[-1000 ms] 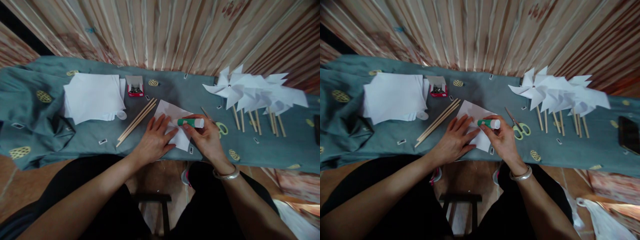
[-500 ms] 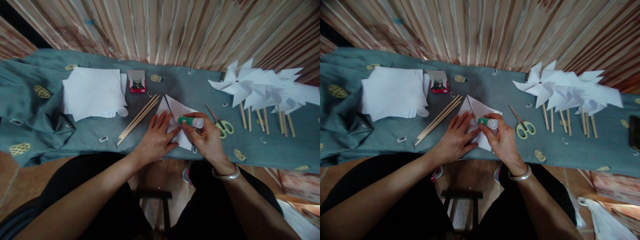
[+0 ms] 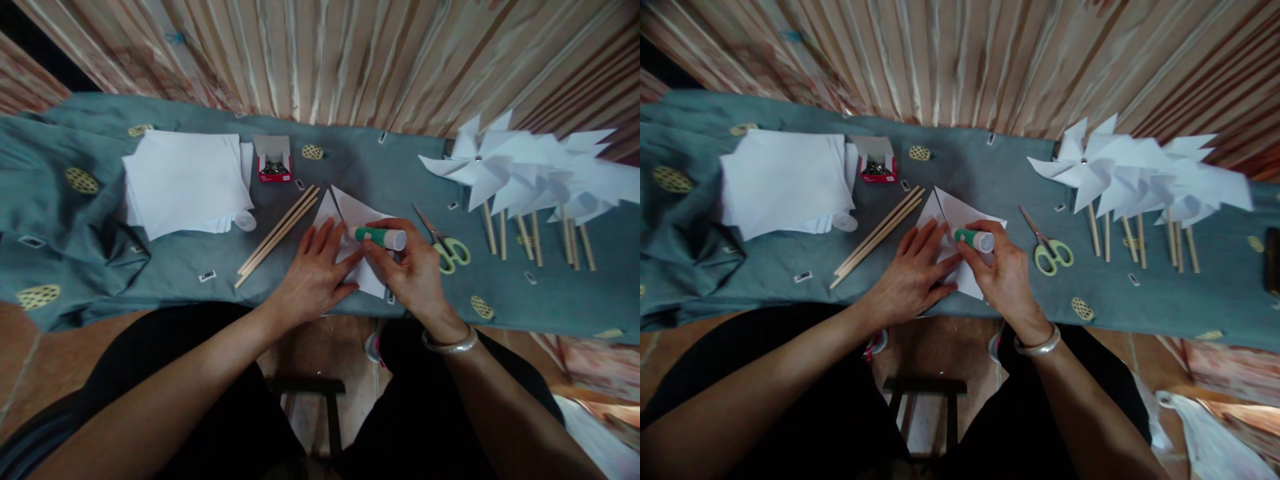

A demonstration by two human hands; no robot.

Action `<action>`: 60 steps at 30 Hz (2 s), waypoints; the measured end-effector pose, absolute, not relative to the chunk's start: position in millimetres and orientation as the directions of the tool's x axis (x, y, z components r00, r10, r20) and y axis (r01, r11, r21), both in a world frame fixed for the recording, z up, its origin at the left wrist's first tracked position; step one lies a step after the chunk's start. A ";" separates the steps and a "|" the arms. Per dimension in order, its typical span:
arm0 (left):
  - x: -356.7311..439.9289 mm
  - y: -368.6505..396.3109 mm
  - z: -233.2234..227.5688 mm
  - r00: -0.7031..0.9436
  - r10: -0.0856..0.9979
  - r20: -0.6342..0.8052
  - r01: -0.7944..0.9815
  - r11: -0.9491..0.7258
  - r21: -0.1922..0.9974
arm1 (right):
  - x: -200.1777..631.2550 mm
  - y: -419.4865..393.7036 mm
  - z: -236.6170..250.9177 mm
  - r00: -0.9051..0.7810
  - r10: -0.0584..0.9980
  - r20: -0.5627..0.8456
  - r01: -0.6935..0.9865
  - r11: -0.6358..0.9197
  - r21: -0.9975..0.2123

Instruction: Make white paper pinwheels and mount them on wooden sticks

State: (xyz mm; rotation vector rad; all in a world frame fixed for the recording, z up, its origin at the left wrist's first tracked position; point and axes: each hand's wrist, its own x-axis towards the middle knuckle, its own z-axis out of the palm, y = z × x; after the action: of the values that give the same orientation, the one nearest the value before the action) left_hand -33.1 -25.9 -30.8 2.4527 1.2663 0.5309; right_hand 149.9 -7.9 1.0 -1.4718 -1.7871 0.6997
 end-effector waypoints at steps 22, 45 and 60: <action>-32.6 -26.0 -27.6 0.540 0.828 0.151 0.724 -0.548 0.419 | 150.7 -8.8 4.0 -0.184 0.969 0.165 0.600 0.243 -0.762; -33.7 -25.7 -29.0 0.538 0.826 0.170 0.707 -0.552 0.443 | 154.4 -6.8 4.0 -0.159 0.966 0.202 0.667 0.256 -0.699; -32.1 -26.6 -27.2 0.537 0.831 0.148 0.728 -0.545 0.417 | 150.1 -3.3 2.2 -0.154 0.960 0.232 0.681 0.273 -0.680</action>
State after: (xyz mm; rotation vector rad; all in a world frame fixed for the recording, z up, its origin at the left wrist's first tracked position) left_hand -32.1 -26.6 -27.2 2.4730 1.2941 0.4776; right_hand 150.1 -3.3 2.2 -1.4766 -1.9098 0.5632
